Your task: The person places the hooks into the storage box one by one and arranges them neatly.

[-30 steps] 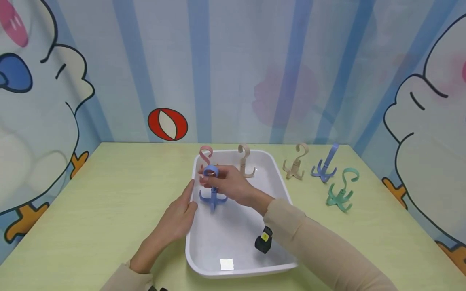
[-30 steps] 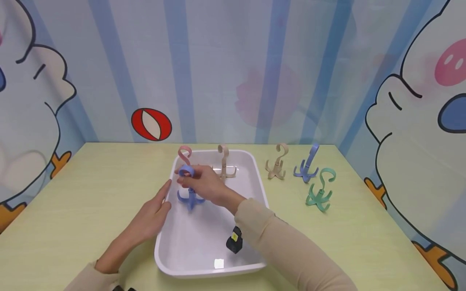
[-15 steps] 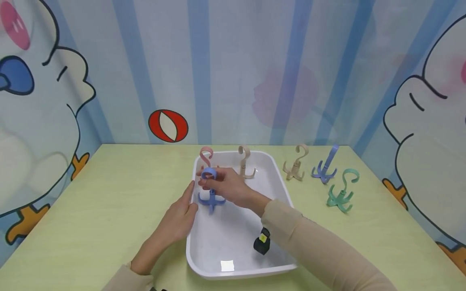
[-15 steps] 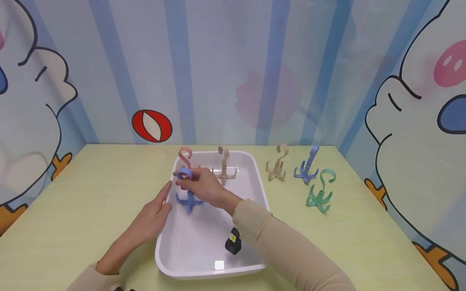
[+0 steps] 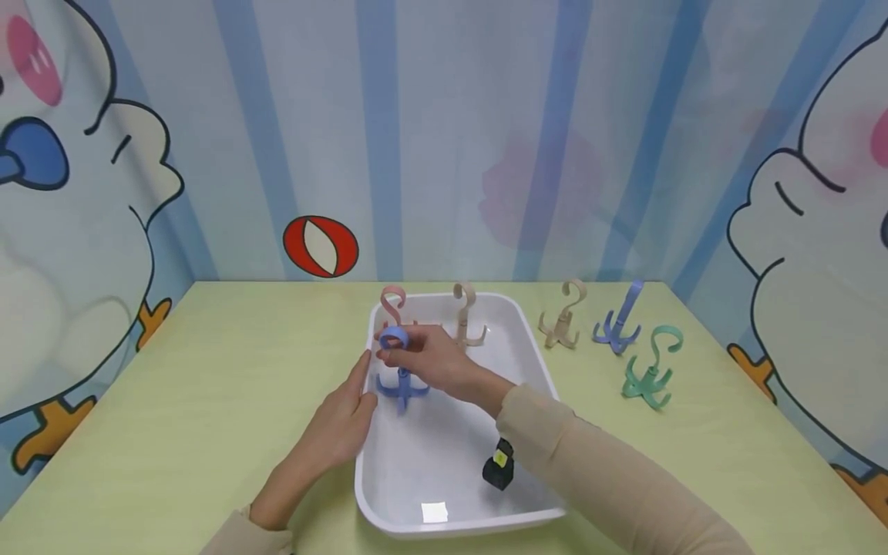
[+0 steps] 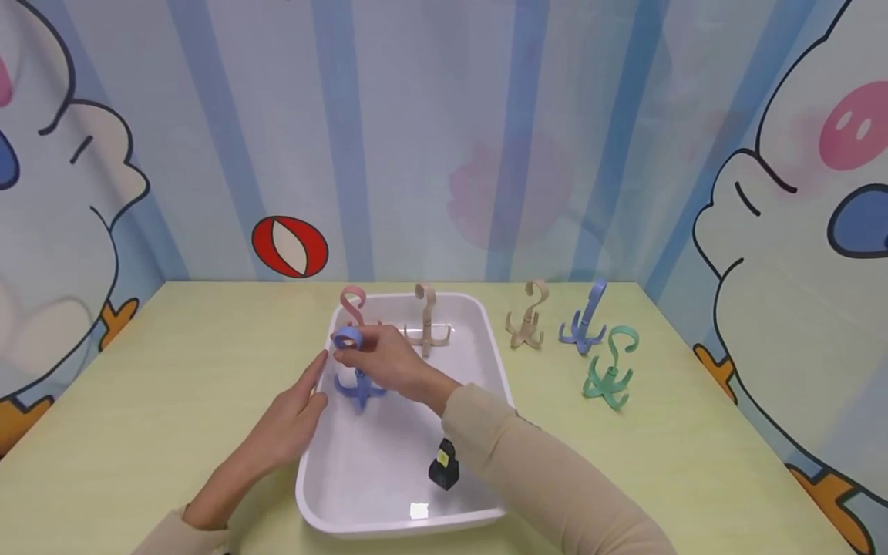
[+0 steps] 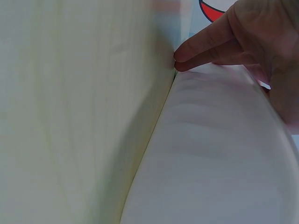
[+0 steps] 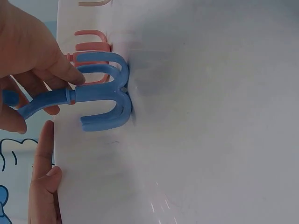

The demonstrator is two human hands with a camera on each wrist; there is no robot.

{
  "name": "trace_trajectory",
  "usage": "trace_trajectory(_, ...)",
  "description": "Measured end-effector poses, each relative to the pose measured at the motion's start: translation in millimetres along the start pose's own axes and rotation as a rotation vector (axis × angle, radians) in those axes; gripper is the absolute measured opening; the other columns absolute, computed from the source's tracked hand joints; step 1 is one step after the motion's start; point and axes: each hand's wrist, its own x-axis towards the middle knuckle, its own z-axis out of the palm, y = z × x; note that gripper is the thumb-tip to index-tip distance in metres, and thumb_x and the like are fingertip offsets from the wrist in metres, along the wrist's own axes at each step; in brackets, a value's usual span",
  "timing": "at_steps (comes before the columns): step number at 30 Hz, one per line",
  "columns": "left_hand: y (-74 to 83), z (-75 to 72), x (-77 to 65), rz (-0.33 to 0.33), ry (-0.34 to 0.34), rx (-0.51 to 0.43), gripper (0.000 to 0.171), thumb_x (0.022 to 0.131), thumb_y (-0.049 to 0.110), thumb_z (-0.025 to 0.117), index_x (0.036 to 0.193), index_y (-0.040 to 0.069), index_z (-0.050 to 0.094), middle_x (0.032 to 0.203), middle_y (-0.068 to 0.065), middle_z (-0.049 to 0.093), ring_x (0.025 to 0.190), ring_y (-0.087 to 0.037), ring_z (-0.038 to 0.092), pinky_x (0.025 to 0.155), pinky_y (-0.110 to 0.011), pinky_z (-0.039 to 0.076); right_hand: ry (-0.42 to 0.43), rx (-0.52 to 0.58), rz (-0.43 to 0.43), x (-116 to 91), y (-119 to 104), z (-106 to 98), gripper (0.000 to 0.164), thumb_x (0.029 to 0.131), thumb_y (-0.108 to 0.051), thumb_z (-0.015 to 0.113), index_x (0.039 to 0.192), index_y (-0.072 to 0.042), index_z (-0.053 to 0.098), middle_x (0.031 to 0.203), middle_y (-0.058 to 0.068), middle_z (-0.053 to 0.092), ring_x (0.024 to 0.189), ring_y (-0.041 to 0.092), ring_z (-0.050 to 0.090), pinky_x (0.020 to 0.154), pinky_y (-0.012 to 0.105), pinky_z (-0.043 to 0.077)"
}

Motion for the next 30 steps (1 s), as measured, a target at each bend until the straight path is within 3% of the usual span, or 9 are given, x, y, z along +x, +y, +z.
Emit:
trace_trajectory(9, -0.5, 1.0, -0.5, 0.017, 0.006, -0.007, 0.067, 0.106, 0.015, 0.04, 0.168, 0.001, 0.021, 0.158, -0.031, 0.047, 0.119, -0.038, 0.067, 0.097, -0.055, 0.058, 0.014, -0.065, 0.013, -4.8, -8.6, -9.0, 0.053, 0.097, -0.024, 0.077, 0.147, -0.015, 0.064, 0.136, 0.009, 0.073, 0.123, 0.025, 0.069, 0.11, 0.047, 0.055)
trace_trajectory(15, 0.1, -0.5, -1.6, 0.013, 0.002, -0.008, 0.066, 0.107, 0.015, 0.04, 0.168, 0.001, 0.019, 0.157, -0.031, 0.048, 0.118, -0.038, 0.068, 0.099, -0.056, 0.057, 0.025, -0.039, 0.01, -9.1, -17.4, -18.9, 0.058, 0.097, -0.027, 0.076, 0.151, -0.012, 0.059, 0.144, 0.009, 0.069, 0.133, 0.028, 0.065, 0.113, 0.052, 0.052)
trace_trajectory(19, 0.4, 0.0, -1.6, 0.009, -0.001, -0.008, 0.066, 0.107, 0.016, 0.04, 0.168, 0.001, 0.019, 0.16, -0.032, 0.045, 0.123, -0.041, 0.066, 0.101, -0.056, 0.057, 0.035, -0.043, 0.019, -14.3, -20.5, -26.5, 0.057, 0.098, -0.029, 0.075, 0.15, -0.011, 0.059, 0.143, 0.01, 0.069, 0.135, 0.027, 0.064, 0.116, 0.053, 0.049)
trace_trajectory(24, 0.5, 0.5, -2.0, 0.004, -0.004, -0.011, 0.066, 0.107, 0.016, 0.039, 0.168, 0.001, 0.018, 0.161, -0.031, 0.043, 0.124, -0.042, 0.066, 0.099, -0.055, 0.058, 0.035, -0.034, -0.004, -22.6, -23.3, -37.3, 0.051, 0.101, -0.019, 0.07, 0.15, -0.008, 0.059, 0.143, 0.015, 0.068, 0.136, 0.028, 0.064, 0.117, 0.051, 0.047)
trace_trajectory(30, 0.4, 1.2, -1.8, 0.008, -0.004, 0.001, 0.066, 0.107, 0.015, 0.039, 0.168, 0.001, 0.018, 0.164, -0.03, 0.039, 0.132, -0.046, 0.061, 0.106, -0.057, 0.054, 0.094, -0.053, 0.021, -30.1, -26.2, -52.1, 0.045, 0.102, -0.022, 0.069, 0.146, -0.014, 0.064, 0.139, 0.011, 0.071, 0.13, 0.028, 0.067, 0.113, 0.052, 0.051)
